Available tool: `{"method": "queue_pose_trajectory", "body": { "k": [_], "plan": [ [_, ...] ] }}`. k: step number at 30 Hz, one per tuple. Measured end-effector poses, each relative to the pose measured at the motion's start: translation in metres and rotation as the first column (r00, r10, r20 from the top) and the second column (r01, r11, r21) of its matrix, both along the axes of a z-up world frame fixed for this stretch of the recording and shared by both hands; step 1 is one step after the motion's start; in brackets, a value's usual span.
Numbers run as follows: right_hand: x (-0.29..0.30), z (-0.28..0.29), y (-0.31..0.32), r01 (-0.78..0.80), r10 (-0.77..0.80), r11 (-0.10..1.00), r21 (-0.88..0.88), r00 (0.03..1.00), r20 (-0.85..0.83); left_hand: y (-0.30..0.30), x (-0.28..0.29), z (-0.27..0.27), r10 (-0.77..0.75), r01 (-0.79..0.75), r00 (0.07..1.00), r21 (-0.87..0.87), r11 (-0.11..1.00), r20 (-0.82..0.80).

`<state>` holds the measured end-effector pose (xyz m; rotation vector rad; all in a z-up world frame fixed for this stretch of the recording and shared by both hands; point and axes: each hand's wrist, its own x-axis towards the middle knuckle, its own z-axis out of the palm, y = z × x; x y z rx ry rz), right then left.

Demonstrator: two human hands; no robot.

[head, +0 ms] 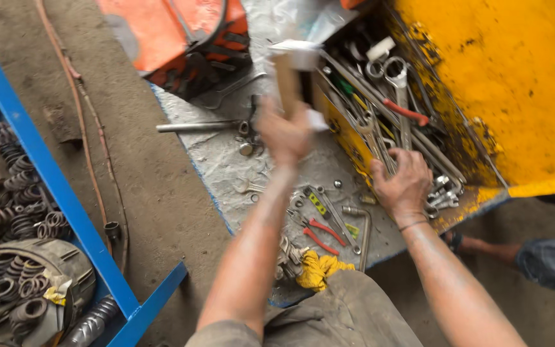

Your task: The person uses a socket wrench to loosen and remove a bolt from a mechanical component on a workbench. They then wipe the component with a yellow cloth, open a yellow toolbox, and retrieve a small metal ring from a cardboard box before placing it on the component.

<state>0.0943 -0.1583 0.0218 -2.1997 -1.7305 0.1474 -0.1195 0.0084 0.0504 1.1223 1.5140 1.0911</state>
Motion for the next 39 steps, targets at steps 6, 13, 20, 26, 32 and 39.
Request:
{"method": "queue_pose_trajectory", "body": {
  "k": [6, 13, 20, 26, 32, 39],
  "plan": [
    [0.005, -0.006, 0.004, 0.098, -0.093, 0.969, -0.227, 0.995, 0.032, -0.124, 0.037, 0.092, -0.013, 0.017, 1.000, 0.240, 0.971, -0.020],
    [0.000, 0.001, 0.004, 0.105, -0.178, 0.981, -0.163, 0.160, -0.971, -0.138, 0.061, 0.134, -0.117, 0.195, 0.797, -0.069, 0.978, 0.593],
    [0.009, -0.003, 0.002, 0.149, -0.176, 0.984, -0.096, 0.863, -0.473, -0.141, 0.064, 0.108, -0.140, 0.270, 0.807, -0.147, 0.951, 0.573],
    [0.012, -0.016, -0.007, 0.071, -0.057, 0.997, 0.018, 0.912, -0.405, -0.143, 0.064, 0.112, -0.171, 0.275, 0.790, -0.092, 0.957, 0.589],
    [0.016, -0.039, -0.003, 0.050, -0.063, 0.995, -0.081, 0.983, -0.175, -0.142, 0.048, 0.108, -0.109, 0.236, 0.781, -0.129, 0.963, 0.615],
    [0.001, 0.020, -0.026, 0.181, -0.097, 0.980, 0.081, 0.793, -0.601, -0.149, -0.037, 0.112, -0.431, 0.414, 0.900, 0.187, 0.891, 0.061]
  ]
}}
